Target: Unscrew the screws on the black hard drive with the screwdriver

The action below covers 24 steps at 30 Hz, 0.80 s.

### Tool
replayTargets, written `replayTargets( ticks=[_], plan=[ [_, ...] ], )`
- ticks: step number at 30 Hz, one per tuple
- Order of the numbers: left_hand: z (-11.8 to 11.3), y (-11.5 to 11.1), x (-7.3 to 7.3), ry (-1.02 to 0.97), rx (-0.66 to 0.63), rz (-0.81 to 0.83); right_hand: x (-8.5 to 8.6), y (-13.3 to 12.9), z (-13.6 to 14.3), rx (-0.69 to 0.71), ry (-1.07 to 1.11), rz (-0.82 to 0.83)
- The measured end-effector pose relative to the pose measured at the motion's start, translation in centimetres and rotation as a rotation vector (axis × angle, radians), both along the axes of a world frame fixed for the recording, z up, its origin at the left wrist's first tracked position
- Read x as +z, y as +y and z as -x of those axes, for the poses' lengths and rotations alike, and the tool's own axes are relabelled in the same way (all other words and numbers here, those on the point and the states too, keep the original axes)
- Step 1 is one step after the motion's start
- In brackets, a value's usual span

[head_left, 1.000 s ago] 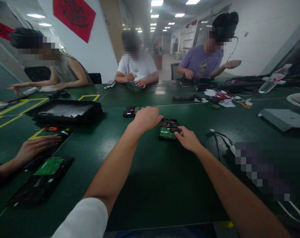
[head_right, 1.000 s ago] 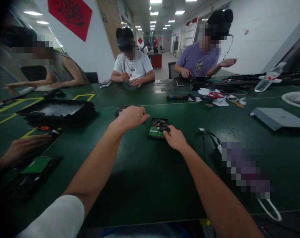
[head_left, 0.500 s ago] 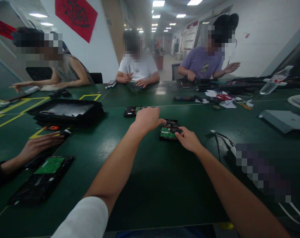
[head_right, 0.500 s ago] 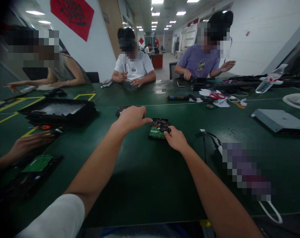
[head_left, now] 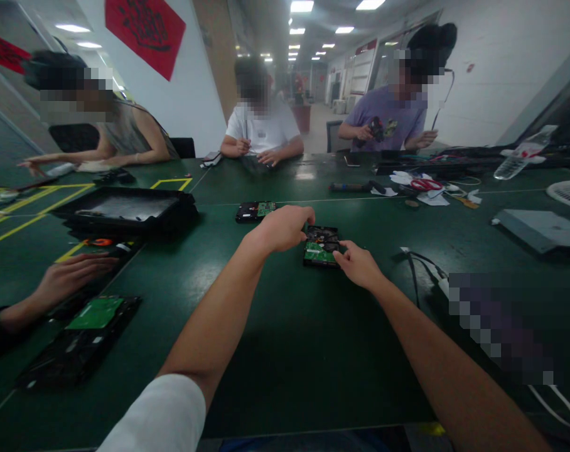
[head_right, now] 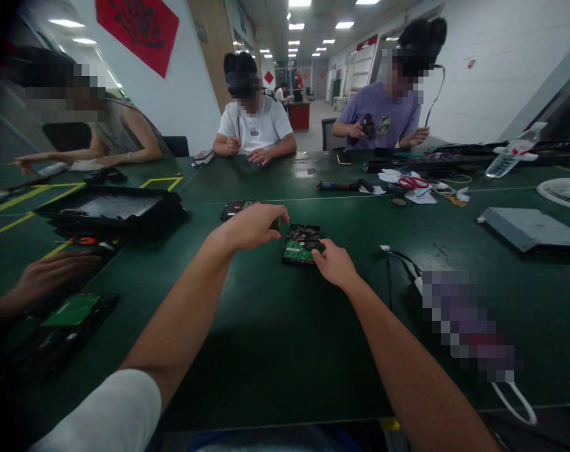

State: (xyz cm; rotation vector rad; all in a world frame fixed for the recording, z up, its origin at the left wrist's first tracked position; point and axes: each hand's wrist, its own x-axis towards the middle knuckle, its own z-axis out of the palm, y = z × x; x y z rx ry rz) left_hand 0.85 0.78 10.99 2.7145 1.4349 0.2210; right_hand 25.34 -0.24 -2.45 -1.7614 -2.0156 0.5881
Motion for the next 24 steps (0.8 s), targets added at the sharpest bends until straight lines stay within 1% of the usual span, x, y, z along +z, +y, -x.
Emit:
replayTargets(
  ticks=[2,3,4,8,10,11,14,19,21,24],
  plan=[
    [-0.1,-0.1,0.0,-0.006,-0.033,0.007,-0.2,0.1,0.0,-0.002,-0.006,-0.01],
    [-0.2,-0.2,0.0,-0.009,-0.017,0.004,-0.2,0.1,0.0,-0.001,-0.006,-0.011],
    [-0.4,-0.2,0.0,-0.013,0.023,-0.005,-0.2,0.1,0.0,0.002,-0.004,-0.01],
    [-1.1,-0.5,0.2,0.018,0.265,-0.059,0.1,-0.1,-0.1,0.012,0.007,0.004],
    [-1.3,-0.5,0.3,0.047,0.325,-0.065,0.2,-0.2,-0.1,0.009,0.02,0.018],
    [-1.3,-0.5,0.3,0.056,0.33,-0.062,0.3,-0.2,0.0,0.004,0.026,0.026],
    [-1.3,-0.5,0.3,0.052,0.277,-0.054,0.4,-0.2,0.0,-0.005,0.026,0.035],
    [-0.8,-0.2,0.0,-0.02,0.158,-0.029,0.5,-0.3,0.1,-0.004,0.018,0.023],
    [-0.5,-0.1,0.0,-0.042,0.07,-0.003,0.6,-0.4,0.1,-0.004,0.022,0.021],
    [-0.1,0.0,0.1,-0.059,-0.098,0.039,0.7,-0.4,0.1,-0.004,0.019,0.027]
  ],
)
